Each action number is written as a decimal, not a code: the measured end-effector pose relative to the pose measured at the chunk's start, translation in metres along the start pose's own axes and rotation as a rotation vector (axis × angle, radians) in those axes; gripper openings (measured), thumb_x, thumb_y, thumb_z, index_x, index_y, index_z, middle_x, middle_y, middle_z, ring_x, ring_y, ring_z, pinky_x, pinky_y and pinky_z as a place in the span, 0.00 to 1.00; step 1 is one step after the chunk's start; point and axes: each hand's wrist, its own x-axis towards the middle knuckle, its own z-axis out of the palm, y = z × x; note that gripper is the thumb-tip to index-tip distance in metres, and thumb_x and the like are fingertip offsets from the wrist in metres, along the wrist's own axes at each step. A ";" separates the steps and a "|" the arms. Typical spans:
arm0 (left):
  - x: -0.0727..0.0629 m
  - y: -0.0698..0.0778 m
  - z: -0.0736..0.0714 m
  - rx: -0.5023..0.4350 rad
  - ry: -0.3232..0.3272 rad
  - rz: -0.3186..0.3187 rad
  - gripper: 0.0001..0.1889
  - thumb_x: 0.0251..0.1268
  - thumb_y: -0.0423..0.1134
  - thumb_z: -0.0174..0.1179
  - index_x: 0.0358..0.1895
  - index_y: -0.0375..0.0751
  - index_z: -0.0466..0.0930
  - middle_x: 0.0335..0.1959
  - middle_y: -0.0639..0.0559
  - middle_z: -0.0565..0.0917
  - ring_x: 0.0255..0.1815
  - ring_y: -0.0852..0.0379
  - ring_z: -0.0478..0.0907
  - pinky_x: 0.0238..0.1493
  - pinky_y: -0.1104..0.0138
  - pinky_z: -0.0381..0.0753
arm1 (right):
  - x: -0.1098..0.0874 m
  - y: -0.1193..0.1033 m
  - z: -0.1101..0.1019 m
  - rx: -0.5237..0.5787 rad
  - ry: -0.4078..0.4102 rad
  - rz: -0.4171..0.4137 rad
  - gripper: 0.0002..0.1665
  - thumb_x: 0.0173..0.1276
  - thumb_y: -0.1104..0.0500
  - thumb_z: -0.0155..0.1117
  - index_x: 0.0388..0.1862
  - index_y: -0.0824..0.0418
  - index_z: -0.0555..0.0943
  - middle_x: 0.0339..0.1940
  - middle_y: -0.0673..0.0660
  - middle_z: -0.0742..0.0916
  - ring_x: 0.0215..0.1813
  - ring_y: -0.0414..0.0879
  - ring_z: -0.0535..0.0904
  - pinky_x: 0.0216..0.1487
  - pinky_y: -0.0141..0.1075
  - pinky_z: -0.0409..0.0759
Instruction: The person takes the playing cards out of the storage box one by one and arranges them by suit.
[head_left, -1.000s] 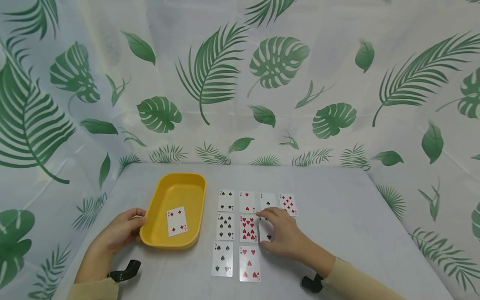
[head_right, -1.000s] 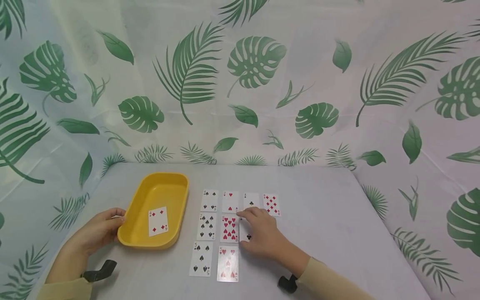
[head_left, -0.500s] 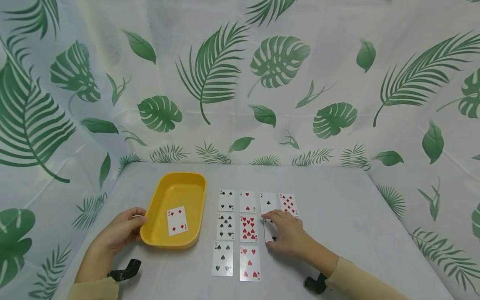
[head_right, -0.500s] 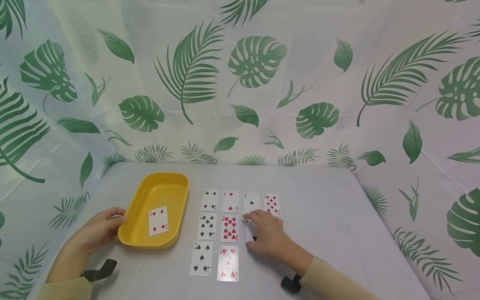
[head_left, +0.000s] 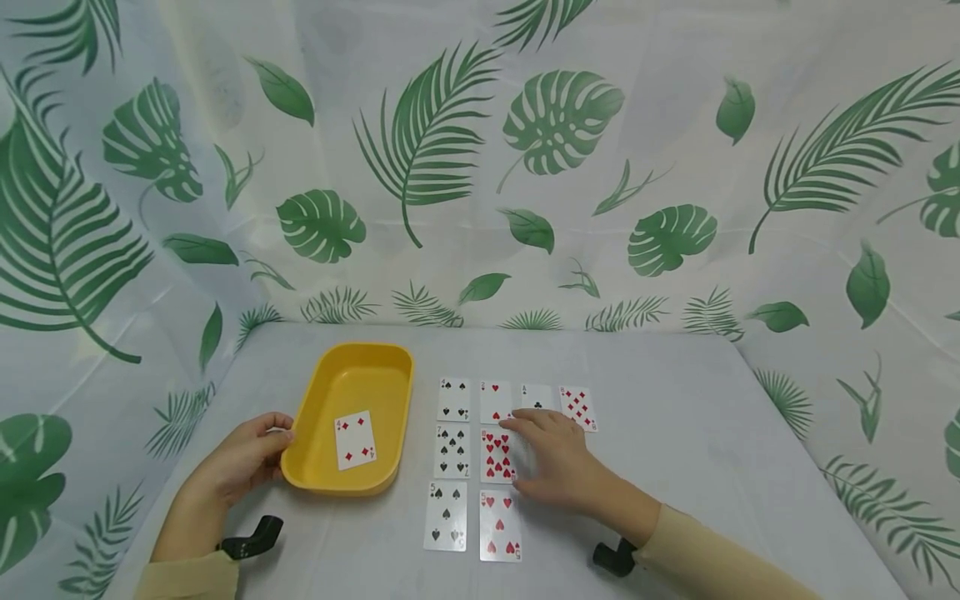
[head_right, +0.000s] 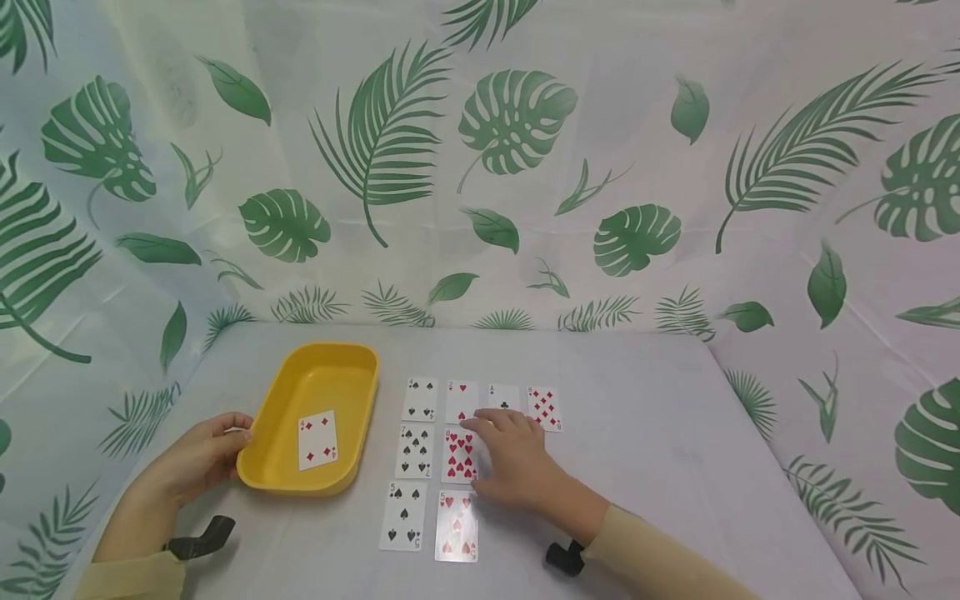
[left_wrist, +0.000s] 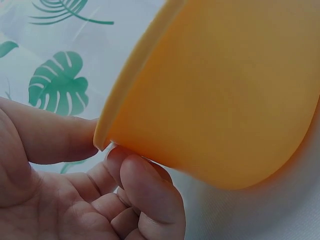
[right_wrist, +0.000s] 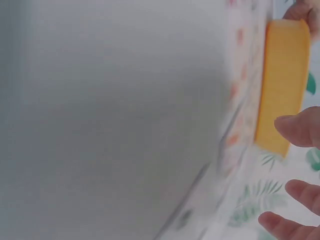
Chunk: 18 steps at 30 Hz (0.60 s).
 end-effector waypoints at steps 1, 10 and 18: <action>0.000 0.001 0.000 0.003 0.000 0.001 0.16 0.85 0.39 0.51 0.63 0.31 0.67 0.41 0.46 0.85 0.36 0.51 0.79 0.37 0.63 0.85 | 0.003 -0.004 -0.001 0.008 0.000 -0.013 0.49 0.52 0.49 0.86 0.74 0.45 0.78 0.78 0.53 0.78 0.79 0.61 0.70 0.74 0.71 0.66; 0.000 -0.001 0.001 0.015 0.008 -0.006 0.18 0.84 0.39 0.51 0.65 0.30 0.66 0.41 0.46 0.85 0.36 0.51 0.79 0.38 0.63 0.85 | 0.032 -0.057 0.005 0.038 -0.027 -0.145 0.52 0.57 0.47 0.84 0.80 0.40 0.71 0.85 0.51 0.70 0.84 0.60 0.62 0.80 0.69 0.58; 0.000 0.003 0.001 0.012 0.005 -0.002 0.16 0.84 0.38 0.51 0.63 0.30 0.66 0.40 0.47 0.84 0.35 0.52 0.79 0.36 0.63 0.84 | 0.070 -0.106 0.017 0.007 -0.028 -0.231 0.51 0.61 0.42 0.82 0.82 0.39 0.68 0.86 0.49 0.69 0.86 0.57 0.60 0.82 0.70 0.56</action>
